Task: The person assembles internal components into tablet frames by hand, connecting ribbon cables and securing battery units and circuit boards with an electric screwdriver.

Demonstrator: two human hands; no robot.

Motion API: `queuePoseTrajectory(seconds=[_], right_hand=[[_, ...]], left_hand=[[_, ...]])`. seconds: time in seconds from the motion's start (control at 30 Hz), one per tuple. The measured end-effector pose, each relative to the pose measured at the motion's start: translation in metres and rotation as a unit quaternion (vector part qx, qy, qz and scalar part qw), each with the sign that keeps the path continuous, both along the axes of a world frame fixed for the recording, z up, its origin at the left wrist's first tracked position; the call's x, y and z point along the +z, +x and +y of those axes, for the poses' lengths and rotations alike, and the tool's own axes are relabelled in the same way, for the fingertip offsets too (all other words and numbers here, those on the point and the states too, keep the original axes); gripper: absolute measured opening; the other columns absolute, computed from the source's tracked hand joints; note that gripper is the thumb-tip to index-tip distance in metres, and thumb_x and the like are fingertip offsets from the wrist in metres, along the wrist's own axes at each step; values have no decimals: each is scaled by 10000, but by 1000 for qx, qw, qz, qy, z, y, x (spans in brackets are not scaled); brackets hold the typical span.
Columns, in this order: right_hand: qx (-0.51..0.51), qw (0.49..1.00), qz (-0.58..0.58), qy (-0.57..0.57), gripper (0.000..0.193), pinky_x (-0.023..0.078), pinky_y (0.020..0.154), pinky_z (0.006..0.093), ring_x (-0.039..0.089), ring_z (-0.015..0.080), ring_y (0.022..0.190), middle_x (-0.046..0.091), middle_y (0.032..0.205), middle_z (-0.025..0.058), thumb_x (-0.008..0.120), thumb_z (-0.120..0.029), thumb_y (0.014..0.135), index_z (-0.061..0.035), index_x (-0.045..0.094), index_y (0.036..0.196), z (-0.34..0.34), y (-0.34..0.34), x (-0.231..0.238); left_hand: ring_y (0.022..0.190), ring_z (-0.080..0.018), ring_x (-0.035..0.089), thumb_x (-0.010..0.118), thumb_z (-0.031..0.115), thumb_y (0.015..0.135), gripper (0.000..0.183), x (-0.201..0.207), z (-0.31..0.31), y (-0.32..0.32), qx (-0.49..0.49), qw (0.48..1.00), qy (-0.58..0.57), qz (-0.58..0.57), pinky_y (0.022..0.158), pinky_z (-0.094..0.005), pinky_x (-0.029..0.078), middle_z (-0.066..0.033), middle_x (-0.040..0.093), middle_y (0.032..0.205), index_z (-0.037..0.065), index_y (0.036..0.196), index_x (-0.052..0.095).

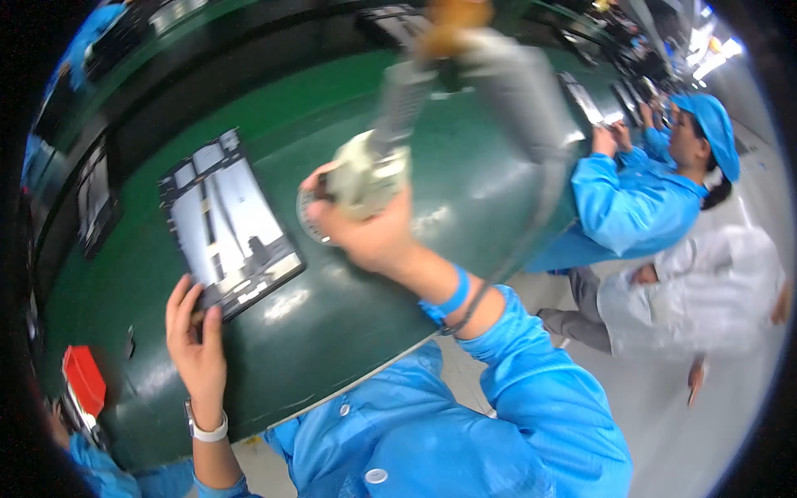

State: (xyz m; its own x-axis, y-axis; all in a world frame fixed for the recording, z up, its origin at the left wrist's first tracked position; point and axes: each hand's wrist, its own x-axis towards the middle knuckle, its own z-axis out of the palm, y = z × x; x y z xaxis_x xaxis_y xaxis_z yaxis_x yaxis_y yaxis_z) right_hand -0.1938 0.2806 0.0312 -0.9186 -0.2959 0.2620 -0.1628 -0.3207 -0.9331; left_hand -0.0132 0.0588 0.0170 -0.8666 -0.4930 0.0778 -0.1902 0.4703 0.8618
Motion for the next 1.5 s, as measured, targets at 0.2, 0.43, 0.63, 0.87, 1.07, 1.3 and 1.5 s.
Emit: queuePoseTrajectory(seconds=[0.2,0.43,0.63,0.87,1.07,1.3,1.5], right_hand=[[52,998,27,13,257,431,491,266,553,144,565,584,694,87,617,44,830,38,572,1083,-20,7,31],[44,999,30,-3,261,445,497,257,555,133,550,603,703,80,635,44,818,40,588,1074,-49,13,27],[39,999,7,20,263,454,495,257,563,131,556,610,710,85,628,53,805,37,595,1065,-40,2,22],[35,999,-11,34,281,444,488,243,563,115,565,618,728,79,631,76,779,27,602,1054,-45,9,22],[53,998,-22,23,274,442,484,246,560,106,560,617,730,73,629,81,777,19,609,1043,-53,16,15],[71,997,-17,21,224,445,479,250,563,108,550,604,713,63,640,76,779,13,604,991,-58,16,7],[73,997,3,31,206,445,481,237,556,92,544,602,711,56,650,82,774,6,609,961,-60,16,6]], left_hand=[[1046,-348,573,772,48,749,320,18,8,-16,-164,947,-250,119,888,-416,486,-142,623,1137,-18,1046,672],[933,-308,558,746,61,785,223,8,40,-65,-106,958,-258,69,805,-397,480,-113,626,992,-31,983,700],[890,-290,577,745,-64,705,209,-3,34,-57,-187,952,-187,154,748,-377,496,-100,650,960,-8,903,703],[902,-297,580,752,-47,713,179,-7,43,-59,-155,957,-204,137,759,-386,502,-101,632,926,-26,881,694],[947,-305,610,726,-16,746,138,-14,45,-57,-166,923,-301,174,776,-405,518,-106,583,874,-43,874,681],[998,-320,610,745,-42,707,224,-12,42,-55,-181,925,-293,160,792,-415,519,-119,616,926,-64,923,690],[1039,-323,610,717,-47,722,241,-13,39,-52,-195,921,-301,154,829,-416,522,-133,620,966,-68,961,693]])
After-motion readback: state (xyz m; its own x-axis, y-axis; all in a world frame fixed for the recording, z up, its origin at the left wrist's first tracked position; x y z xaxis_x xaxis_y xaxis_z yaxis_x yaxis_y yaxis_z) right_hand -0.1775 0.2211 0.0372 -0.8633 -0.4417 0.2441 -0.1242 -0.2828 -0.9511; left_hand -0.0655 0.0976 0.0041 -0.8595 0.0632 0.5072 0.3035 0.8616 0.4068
